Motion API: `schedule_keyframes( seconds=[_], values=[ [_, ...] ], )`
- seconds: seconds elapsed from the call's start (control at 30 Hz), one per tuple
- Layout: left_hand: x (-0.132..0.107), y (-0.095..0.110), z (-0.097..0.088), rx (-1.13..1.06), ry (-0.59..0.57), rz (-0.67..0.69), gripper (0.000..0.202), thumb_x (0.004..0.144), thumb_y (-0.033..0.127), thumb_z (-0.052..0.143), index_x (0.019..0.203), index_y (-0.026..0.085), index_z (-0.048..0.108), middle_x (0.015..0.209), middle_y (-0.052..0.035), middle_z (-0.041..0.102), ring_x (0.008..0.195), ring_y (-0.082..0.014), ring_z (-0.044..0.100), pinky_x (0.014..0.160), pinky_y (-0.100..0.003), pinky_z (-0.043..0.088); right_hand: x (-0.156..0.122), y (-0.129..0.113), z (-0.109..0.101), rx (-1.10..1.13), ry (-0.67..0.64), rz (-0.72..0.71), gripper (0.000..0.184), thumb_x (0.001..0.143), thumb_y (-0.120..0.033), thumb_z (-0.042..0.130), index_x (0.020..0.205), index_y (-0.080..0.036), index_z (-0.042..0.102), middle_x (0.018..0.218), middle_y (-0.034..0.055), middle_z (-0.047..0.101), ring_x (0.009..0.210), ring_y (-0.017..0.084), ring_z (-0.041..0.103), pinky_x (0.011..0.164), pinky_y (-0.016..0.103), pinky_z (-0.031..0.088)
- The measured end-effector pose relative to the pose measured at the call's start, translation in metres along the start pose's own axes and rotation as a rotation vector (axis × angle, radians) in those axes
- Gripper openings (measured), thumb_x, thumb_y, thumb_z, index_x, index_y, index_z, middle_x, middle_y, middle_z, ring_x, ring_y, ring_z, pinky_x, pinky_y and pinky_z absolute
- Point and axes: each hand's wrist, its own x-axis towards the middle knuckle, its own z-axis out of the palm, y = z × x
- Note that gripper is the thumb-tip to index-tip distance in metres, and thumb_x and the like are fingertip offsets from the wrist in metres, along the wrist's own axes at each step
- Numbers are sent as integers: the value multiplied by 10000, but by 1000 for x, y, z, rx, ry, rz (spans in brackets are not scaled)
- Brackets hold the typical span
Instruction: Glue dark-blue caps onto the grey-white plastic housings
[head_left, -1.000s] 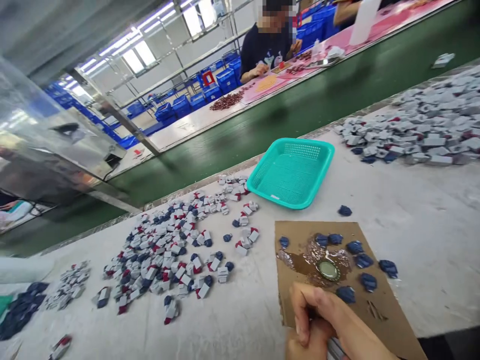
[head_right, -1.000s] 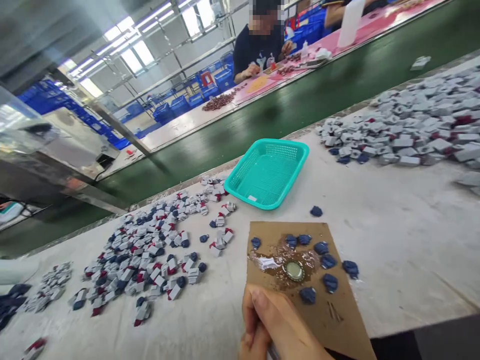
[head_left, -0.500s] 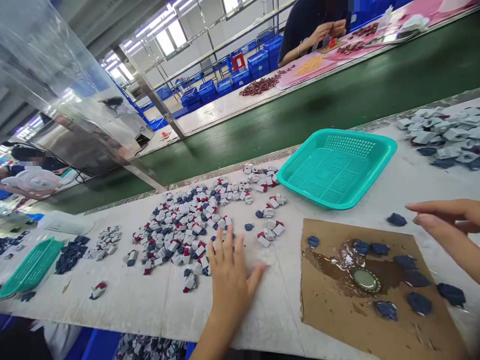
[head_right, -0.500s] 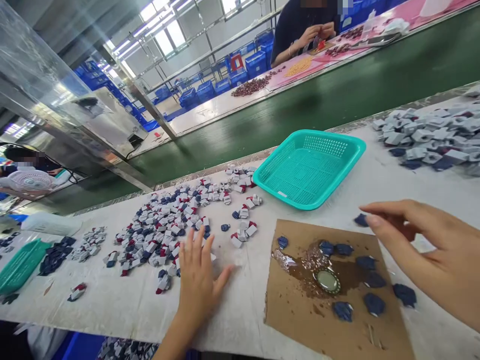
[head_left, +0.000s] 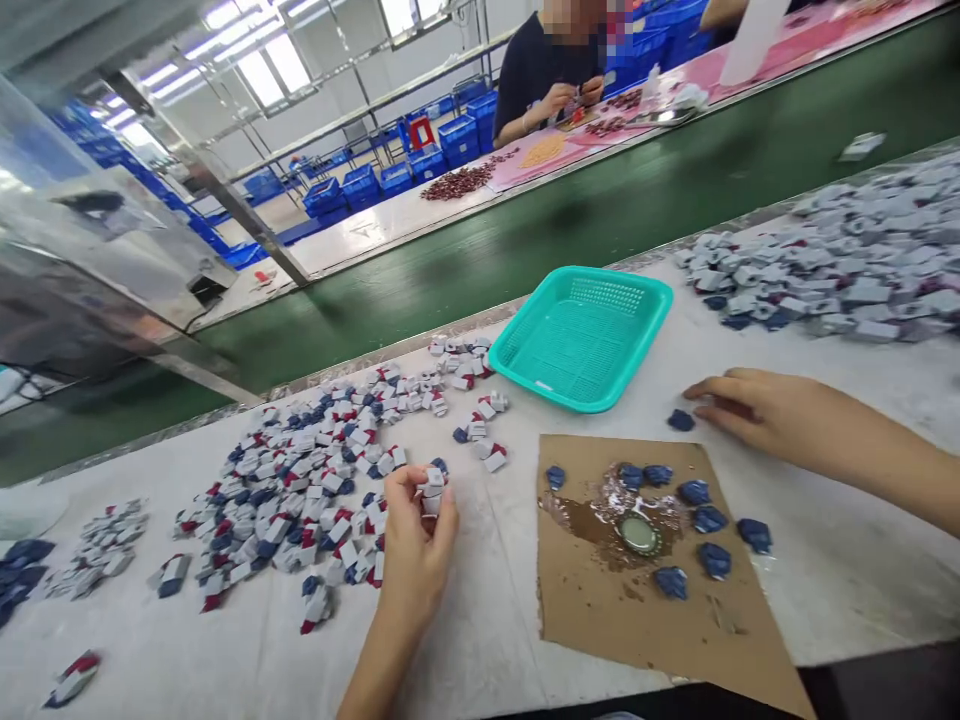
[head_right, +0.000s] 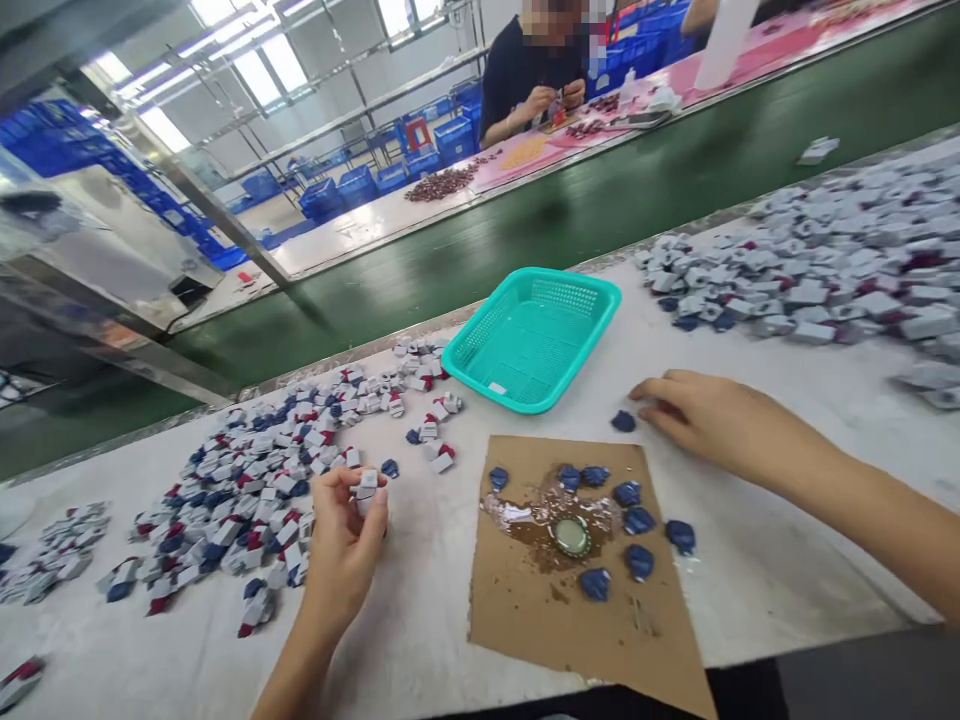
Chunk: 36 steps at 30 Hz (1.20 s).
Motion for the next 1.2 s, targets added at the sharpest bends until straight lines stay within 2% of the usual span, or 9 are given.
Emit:
schedule_keyframes(
  seconds=[0.13, 0.3, 0.47, 0.6, 0.73, 0.83, 0.9, 1.07, 1.2],
  values=[
    [-5, 9, 11, -130, 31, -125, 274, 904, 381, 612, 1064, 246, 435, 977, -16, 498, 705, -132, 475, 569, -220, 404, -10, -24, -12, 44, -100, -70, 489, 943, -470, 341, 1198, -218, 673, 1031, 97, 711, 762, 208, 677, 622, 323, 479],
    [-11, 31, 19, -348, -13, -289, 227, 930, 399, 567, 1066, 260, 451, 822, 40, 437, 563, -99, 335, 471, -193, 278, -8, -36, -10, 103, -154, -133, 372, 885, -446, 431, 991, -196, 687, 884, 94, 663, 657, 195, 606, 581, 304, 400],
    [-25, 48, 26, -504, 21, -341, 219, 893, 366, 620, 994, 253, 462, 805, 45, 463, 569, -82, 356, 464, -152, 287, 3, -35, -8, 186, -73, -60, 190, 810, -342, 465, 771, -193, 577, 797, 103, 617, 620, 194, 503, 556, 312, 301],
    [-39, 50, 33, -546, 9, -403, 249, 867, 396, 658, 974, 246, 492, 854, 30, 507, 539, -61, 356, 444, -148, 291, 1, -33, -20, 383, -16, 92, 230, 819, -361, 448, 877, -198, 600, 854, 108, 648, 701, 206, 551, 600, 319, 387],
    [-43, 50, 39, -585, -20, -439, 271, 854, 423, 677, 955, 238, 506, 846, 29, 506, 543, -61, 384, 436, -146, 325, -14, -46, -36, 675, -96, 245, 496, 880, -583, 381, 1015, -181, 637, 660, 28, 524, 541, 153, 475, 506, 296, 414],
    [-42, 51, 42, -603, -39, -458, 302, 838, 428, 701, 952, 234, 499, 825, 33, 503, 548, -63, 390, 442, -149, 333, -27, -60, -44, 855, -166, 283, 668, 790, -773, 487, 1059, -187, 660, 682, 19, 533, 536, 138, 484, 496, 293, 442],
    [-41, 52, 43, -609, -57, -468, 300, 846, 426, 692, 959, 234, 492, 822, 38, 509, 541, -58, 390, 449, -150, 337, -34, -66, -46, 932, -213, 288, 719, 725, -823, 570, 1060, -197, 679, 698, 33, 575, 542, 143, 513, 495, 297, 460],
    [-43, 52, 44, -602, -87, -458, 287, 860, 430, 676, 963, 242, 483, 856, 28, 533, 546, -65, 410, 449, -163, 344, -50, -77, -46, 1069, -373, 226, 564, 729, -684, 748, 1047, -219, 722, 716, 43, 652, 606, 166, 620, 567, 297, 533],
    [-45, 49, 44, -615, -76, -474, 306, 850, 433, 690, 968, 245, 480, 841, 24, 520, 603, -87, 442, 440, -149, 340, -61, -85, -48, 1133, -446, 122, 446, 795, -608, 736, 1068, -255, 728, 761, 36, 668, 646, 171, 671, 542, 256, 526]
  ],
)
